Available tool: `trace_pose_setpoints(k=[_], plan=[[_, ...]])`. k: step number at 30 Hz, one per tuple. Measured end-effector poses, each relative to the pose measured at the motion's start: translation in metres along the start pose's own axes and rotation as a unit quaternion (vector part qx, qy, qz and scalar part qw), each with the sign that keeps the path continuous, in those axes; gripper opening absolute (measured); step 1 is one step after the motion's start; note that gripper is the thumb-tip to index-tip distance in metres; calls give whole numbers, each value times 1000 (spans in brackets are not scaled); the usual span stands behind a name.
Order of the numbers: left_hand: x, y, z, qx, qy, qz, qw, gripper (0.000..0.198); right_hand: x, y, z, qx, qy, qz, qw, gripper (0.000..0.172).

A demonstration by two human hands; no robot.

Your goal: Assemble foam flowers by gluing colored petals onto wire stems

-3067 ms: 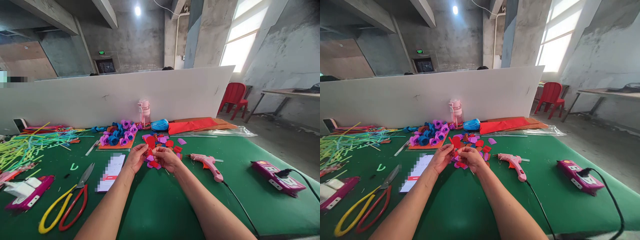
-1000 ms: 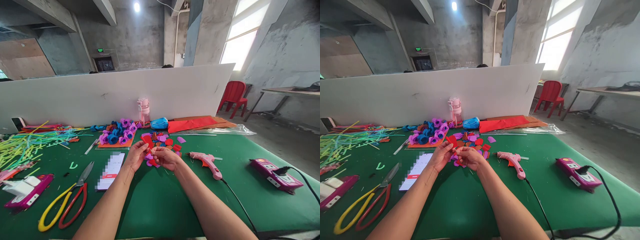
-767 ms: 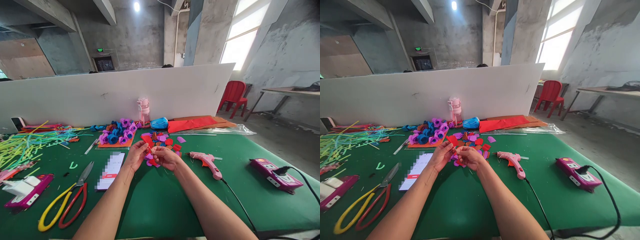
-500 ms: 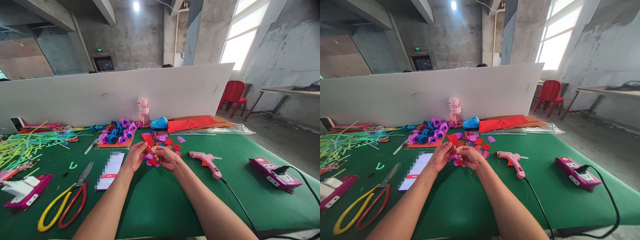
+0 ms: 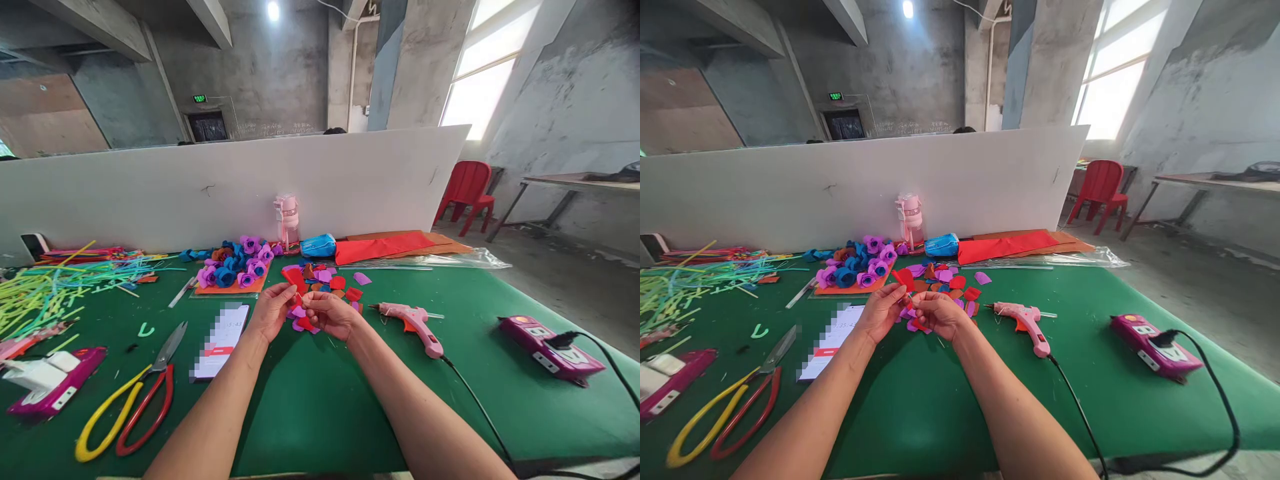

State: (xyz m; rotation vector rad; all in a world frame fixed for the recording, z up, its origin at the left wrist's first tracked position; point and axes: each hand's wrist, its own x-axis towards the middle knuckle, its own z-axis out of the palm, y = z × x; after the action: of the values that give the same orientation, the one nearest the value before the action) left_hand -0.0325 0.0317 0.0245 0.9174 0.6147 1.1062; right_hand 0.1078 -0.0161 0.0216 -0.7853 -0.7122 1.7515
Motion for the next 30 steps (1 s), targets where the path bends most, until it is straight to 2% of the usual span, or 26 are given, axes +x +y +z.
trace_pose_setpoints(k=[7,14,21,30], plan=[[-1,1,1,-6,10,10,1000,25,-1,0,2,-38,11,-16,999,25],[0,0,1,-1,-2,17,1000,25,-2,0,4,-43,5,-21,999,33],[-1,3,3,-4,8,34,999,25,-3,3,7,-86,26,-82,992,36],[-2,4,3,-3,-20,18,1000,24,1,6,1,-62,28,-81,994,36]])
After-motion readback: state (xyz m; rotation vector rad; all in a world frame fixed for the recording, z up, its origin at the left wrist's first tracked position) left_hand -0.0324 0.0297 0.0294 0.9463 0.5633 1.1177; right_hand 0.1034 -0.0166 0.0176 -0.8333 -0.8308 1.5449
